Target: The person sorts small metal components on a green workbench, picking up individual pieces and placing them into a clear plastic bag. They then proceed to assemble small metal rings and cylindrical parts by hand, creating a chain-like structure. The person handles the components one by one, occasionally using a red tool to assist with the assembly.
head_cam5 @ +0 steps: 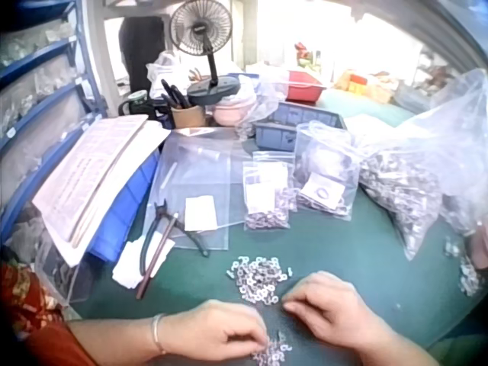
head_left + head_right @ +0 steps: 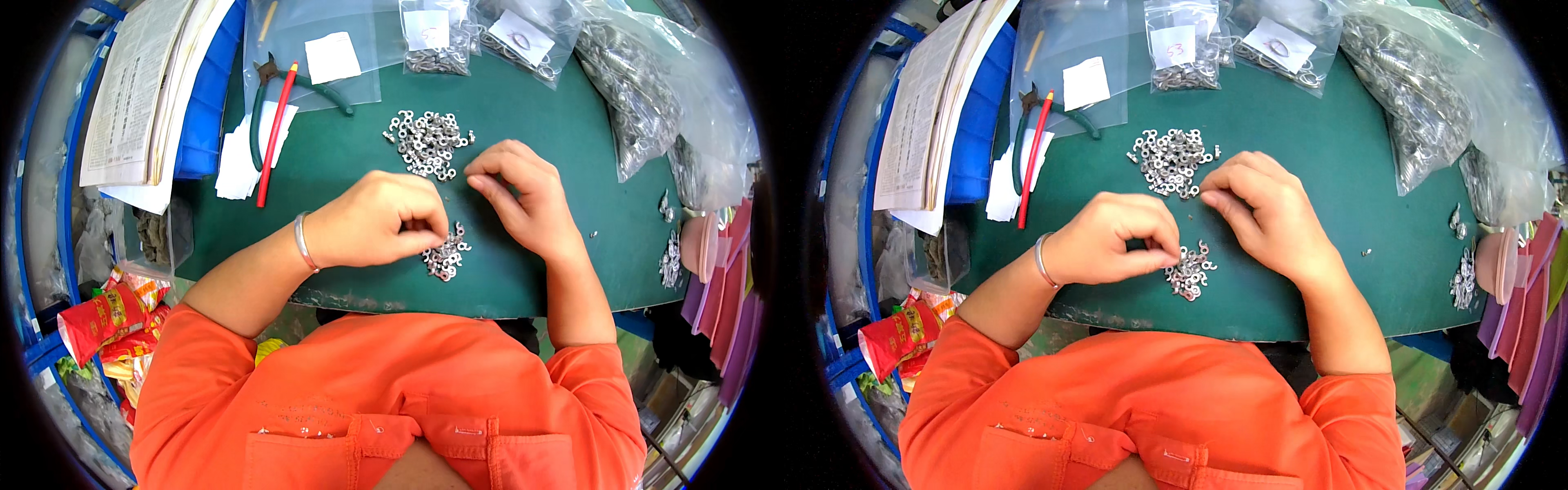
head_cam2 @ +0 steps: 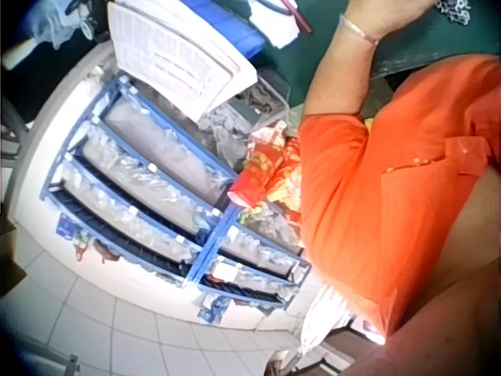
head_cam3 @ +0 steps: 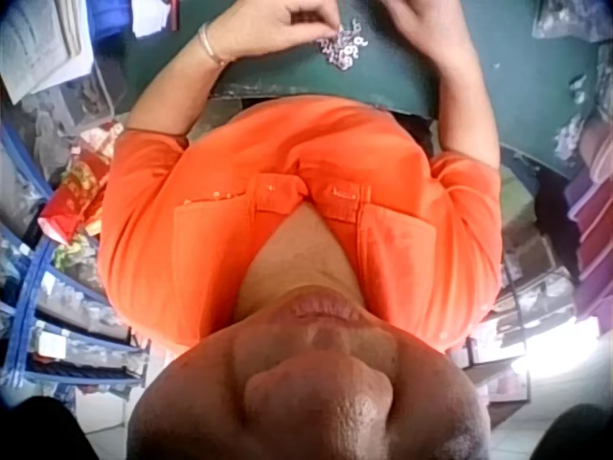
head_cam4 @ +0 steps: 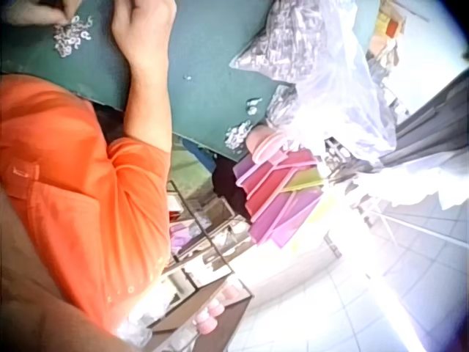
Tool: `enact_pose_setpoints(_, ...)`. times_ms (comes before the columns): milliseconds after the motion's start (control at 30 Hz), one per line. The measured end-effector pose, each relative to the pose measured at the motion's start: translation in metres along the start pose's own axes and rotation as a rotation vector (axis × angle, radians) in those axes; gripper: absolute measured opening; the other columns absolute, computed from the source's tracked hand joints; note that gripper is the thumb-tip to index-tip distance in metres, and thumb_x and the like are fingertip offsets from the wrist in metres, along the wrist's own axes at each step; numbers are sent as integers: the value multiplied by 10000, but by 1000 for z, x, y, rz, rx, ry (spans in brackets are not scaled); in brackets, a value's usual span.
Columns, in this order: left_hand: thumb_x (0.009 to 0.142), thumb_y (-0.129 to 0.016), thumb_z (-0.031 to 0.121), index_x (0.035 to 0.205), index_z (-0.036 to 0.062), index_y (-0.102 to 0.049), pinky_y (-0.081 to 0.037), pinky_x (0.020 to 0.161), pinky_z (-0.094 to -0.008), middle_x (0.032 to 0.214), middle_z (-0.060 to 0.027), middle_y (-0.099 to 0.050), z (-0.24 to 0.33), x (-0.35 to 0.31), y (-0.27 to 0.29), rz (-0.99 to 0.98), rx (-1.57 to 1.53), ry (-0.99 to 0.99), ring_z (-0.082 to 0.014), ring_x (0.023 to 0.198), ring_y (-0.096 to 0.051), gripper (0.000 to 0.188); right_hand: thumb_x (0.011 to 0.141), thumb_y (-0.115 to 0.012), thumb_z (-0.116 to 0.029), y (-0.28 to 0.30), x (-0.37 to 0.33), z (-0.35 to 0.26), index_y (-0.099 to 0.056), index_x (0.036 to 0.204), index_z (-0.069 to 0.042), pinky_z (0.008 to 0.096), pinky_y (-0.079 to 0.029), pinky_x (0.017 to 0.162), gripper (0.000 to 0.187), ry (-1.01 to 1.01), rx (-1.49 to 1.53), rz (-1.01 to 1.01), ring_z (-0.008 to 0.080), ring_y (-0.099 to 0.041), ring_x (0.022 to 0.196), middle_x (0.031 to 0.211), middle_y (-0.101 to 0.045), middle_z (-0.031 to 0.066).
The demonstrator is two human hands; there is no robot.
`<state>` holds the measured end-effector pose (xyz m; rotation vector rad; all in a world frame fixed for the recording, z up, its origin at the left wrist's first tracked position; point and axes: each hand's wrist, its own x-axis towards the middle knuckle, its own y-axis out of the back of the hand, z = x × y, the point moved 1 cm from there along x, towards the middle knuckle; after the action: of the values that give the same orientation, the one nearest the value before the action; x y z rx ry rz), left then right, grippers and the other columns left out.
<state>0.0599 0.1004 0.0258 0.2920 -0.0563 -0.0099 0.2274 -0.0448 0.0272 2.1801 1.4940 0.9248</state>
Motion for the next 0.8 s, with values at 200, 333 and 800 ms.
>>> enact_pose_setpoints(200, 783, -763, 30, 803, 30, -678, -494, 600, -251, 841, -37, -625, -1, -1, -1, -3, 73, -33, -120, 667, -595, 88, 770, -737, -57, -13, 4, -2, -645, 858, -27, 381, -493, 716, 130, 27, -233, -2, 304, -594, 816, 848, -629, 98)
enact_pose_setpoints(333, 836, -750, 56, 887, 8, -650, -499, 609, -222, 814, -6, -632, -2, 1, 1, 214, 43, 172, -50, 681, -578, 123, 765, -739, -58, -11, -2, 3, -632, 842, -25, 386, -488, 738, 136, -91, -41, -34, 300, -584, 850, 890, -616, 102)
enact_pose_setpoints(800, 892, -668, -7, 980, -22, -604, -549, 677, -219, 877, -42, -645, -9, 2, 1, 358, -154, 294, -85, 777, -651, 110, 728, -739, -64, -14, 0, 0, -613, 842, -38, 385, -492, 765, 172, -36, -155, -15, 295, -595, 841, 872, -621, 94)
